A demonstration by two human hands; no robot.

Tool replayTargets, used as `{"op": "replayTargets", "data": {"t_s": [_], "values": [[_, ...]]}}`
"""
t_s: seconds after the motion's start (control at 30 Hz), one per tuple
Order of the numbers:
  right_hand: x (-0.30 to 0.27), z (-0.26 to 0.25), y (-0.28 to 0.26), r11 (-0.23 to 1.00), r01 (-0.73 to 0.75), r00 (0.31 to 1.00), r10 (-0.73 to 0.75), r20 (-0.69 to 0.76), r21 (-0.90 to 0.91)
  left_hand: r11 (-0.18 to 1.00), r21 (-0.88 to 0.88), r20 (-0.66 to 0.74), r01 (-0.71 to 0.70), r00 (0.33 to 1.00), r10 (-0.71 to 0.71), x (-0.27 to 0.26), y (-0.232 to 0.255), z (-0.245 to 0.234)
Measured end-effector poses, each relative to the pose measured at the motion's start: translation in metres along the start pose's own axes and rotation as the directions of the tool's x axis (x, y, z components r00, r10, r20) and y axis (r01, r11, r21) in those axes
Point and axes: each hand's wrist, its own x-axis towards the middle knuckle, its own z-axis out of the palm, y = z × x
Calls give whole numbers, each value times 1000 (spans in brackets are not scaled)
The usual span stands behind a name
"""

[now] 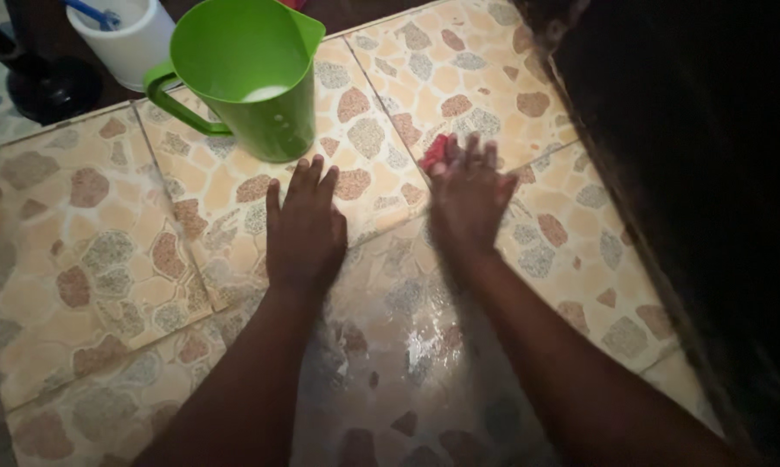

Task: The person scrubs a tiled floor with a red sponge, repeatedly applying soapy water from a green pitcher. The person moves the sponge in circular and back-and-forth motions across the tiles, occasionally dipping the sponge into the pitcher to reload soap.

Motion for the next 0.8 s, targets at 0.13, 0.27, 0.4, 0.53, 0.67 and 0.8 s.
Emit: {"op": "replayTargets", "data": {"t_s": [0.13, 0.27, 0.4, 0.53, 0.67, 0.8], "values": [[-55, 8, -26, 924, 267, 933, -178, 311, -274, 999, 9, -6, -34, 999, 34, 5, -1, -1], [-62, 20, -4, 797, 600, 783, -604, 147, 77, 995, 11, 13, -94, 995, 94, 6, -5, -2], [-3, -15, 40, 592, 204, 903, -422, 84, 780, 997, -14, 73, -70, 995, 71, 10, 2, -3], [25, -60, 59, 954, 268, 837, -298, -458, -131, 998, -32, 100, -55, 993, 58, 9, 27, 4], [-5, -36, 19, 729, -241, 970, 207, 129, 641, 994, -82, 58, -73, 995, 78, 16, 37, 16], [-58, -1, -8, 753, 584, 811, -520, -268, 305, 991, -131, 131, -11, 991, 29, 23, 32, 20]]}}
